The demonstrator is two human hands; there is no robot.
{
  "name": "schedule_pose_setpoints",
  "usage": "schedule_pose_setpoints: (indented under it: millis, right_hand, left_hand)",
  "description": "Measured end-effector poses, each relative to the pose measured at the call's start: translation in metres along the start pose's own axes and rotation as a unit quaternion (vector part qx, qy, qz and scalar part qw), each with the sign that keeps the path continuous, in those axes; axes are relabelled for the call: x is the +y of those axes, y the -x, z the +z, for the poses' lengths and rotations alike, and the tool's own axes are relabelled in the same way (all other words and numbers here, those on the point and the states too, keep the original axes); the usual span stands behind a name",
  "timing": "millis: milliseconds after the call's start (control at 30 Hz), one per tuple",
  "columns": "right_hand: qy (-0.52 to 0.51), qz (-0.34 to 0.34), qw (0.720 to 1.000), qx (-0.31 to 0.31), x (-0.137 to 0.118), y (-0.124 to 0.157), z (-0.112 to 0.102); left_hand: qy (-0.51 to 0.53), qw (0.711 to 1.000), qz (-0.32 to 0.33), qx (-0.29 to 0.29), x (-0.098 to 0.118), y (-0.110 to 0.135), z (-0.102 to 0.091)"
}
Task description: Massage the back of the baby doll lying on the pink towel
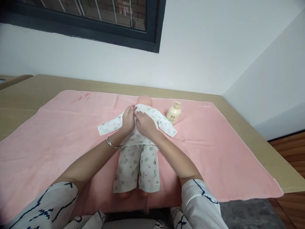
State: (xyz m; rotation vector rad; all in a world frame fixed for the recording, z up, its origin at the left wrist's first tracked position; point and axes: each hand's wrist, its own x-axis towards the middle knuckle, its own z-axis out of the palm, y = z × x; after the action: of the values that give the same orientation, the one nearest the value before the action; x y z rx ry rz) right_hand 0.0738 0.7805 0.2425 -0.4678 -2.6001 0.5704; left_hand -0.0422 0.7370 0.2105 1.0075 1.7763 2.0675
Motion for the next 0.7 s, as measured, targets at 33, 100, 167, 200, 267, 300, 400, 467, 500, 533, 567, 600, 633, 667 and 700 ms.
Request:
schedule_pose_setpoints:
  millis: [33,100,167,200,267,300,400,467,500,533,567,600,633,667,700]
  right_hand:
    - [0.044,-0.027,0.998,-0.021,0.006,-0.002,0.004]
    - [0.090,-0.065,0.993,-0.046,0.017,-0.006,0.006]
    - [0.096,-0.064,0.992,-0.055,0.029,-0.008,0.003]
    - [0.095,-0.049,0.993,-0.053,0.034,-0.009,0.001]
    - [0.112,0.012,0.993,-0.028,0.038,-0.008,-0.002]
    - [0.132,0.056,0.990,-0.004,0.037,-0.006,-0.001]
    - [0.206,0.146,0.966,0.056,0.019,0.003,0.009]
    - [0.223,0.108,0.968,0.041,0.005,0.007,0.016]
    - [0.216,0.072,0.973,0.020,0.003,0.007,0.018]
    - [0.203,0.037,0.979,0.000,0.003,0.006,0.018]
    - [0.185,0.010,0.983,-0.017,0.008,0.004,0.017]
    - [0.167,-0.008,0.986,-0.026,0.016,0.001,0.014]
    - [0.150,-0.017,0.988,-0.028,0.026,-0.002,0.010]
    - [0.136,-0.017,0.990,-0.024,0.036,-0.005,0.006]
    - [0.129,-0.004,0.992,-0.015,0.045,-0.008,0.002]
  left_hand:
    - [-0.012,1.000,0.013,-0.007,-0.004,0.002,0.000]
    - [-0.025,0.999,0.025,-0.018,-0.009,0.004,-0.001]
    - [-0.033,0.999,0.033,-0.017,-0.013,0.006,-0.002]
    - [-0.034,0.999,0.040,-0.014,-0.014,0.006,-0.002]
    - [-0.032,0.998,0.054,-0.005,-0.017,0.007,-0.001]
    - [-0.027,0.998,0.059,-0.002,-0.018,0.008,-0.001]
    - [-0.012,0.997,0.069,0.012,-0.023,0.009,0.000]
    - [-0.006,0.998,0.068,0.014,-0.025,0.009,0.000]
    - [-0.003,0.998,0.064,0.013,-0.026,0.009,0.000]
    - [-0.002,0.998,0.059,0.010,-0.026,0.009,0.000]
    - [-0.004,0.998,0.054,0.007,-0.025,0.009,-0.001]
    - [-0.007,0.999,0.053,0.003,-0.025,0.009,-0.001]
    - [-0.013,0.998,0.056,0.001,-0.024,0.010,-0.001]
    - [-0.019,0.998,0.061,-0.001,-0.022,0.010,-0.001]
    - [-0.025,0.997,0.068,-0.003,-0.021,0.010,-0.001]
